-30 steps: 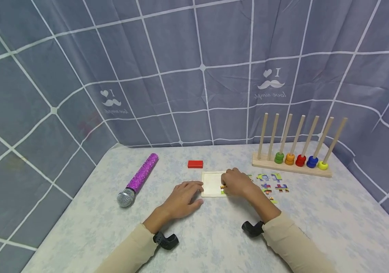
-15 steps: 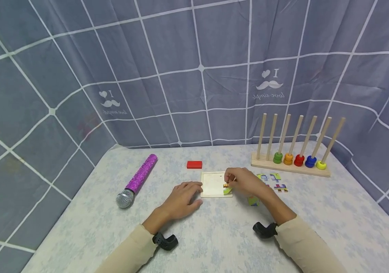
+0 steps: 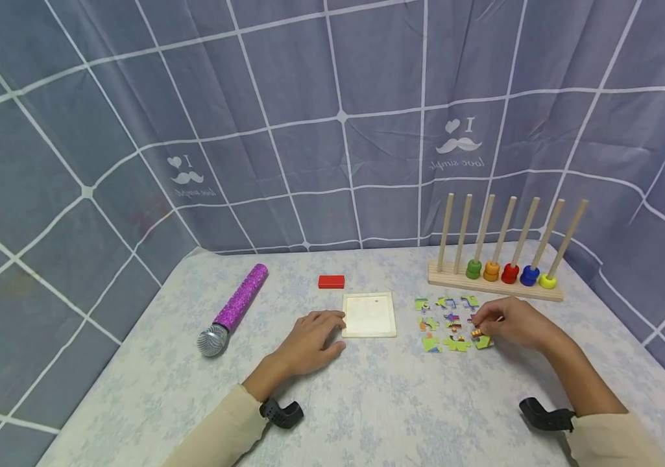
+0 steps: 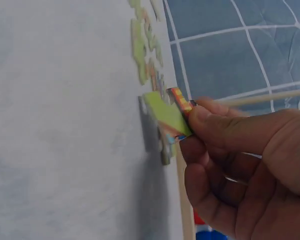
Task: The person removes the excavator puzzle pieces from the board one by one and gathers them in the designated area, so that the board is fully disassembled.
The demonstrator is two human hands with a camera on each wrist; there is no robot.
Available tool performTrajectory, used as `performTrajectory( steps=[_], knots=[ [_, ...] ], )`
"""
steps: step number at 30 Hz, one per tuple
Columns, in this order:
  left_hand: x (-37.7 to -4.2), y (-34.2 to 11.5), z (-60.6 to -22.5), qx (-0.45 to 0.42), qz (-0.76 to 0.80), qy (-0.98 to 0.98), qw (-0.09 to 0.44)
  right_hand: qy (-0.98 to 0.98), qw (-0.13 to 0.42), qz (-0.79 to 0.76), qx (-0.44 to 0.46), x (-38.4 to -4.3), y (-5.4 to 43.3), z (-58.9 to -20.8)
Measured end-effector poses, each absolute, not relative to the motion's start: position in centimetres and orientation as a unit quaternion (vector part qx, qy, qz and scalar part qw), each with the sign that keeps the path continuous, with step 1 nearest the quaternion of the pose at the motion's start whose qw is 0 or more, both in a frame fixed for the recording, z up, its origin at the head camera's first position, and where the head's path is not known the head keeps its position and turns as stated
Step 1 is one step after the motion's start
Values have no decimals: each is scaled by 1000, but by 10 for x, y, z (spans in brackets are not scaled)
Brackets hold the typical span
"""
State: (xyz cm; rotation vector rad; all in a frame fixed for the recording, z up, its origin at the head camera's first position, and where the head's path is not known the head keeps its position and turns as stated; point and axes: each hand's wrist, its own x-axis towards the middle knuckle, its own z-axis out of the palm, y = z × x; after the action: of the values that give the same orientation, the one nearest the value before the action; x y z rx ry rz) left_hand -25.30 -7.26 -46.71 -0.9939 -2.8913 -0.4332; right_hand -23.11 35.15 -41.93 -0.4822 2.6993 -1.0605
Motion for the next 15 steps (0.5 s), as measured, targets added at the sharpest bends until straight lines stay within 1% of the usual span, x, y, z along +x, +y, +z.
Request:
performTrajectory(
  steps=[8, 15],
  knots=[
    [-253, -73, -467, -326, -142, -934, 30, 938, 72, -312, -137, -226, 354, -430],
    [-253, -71, -465, -325, -140, -935, 27, 946, 68, -293, -122, -226, 348, -430]
  ],
)
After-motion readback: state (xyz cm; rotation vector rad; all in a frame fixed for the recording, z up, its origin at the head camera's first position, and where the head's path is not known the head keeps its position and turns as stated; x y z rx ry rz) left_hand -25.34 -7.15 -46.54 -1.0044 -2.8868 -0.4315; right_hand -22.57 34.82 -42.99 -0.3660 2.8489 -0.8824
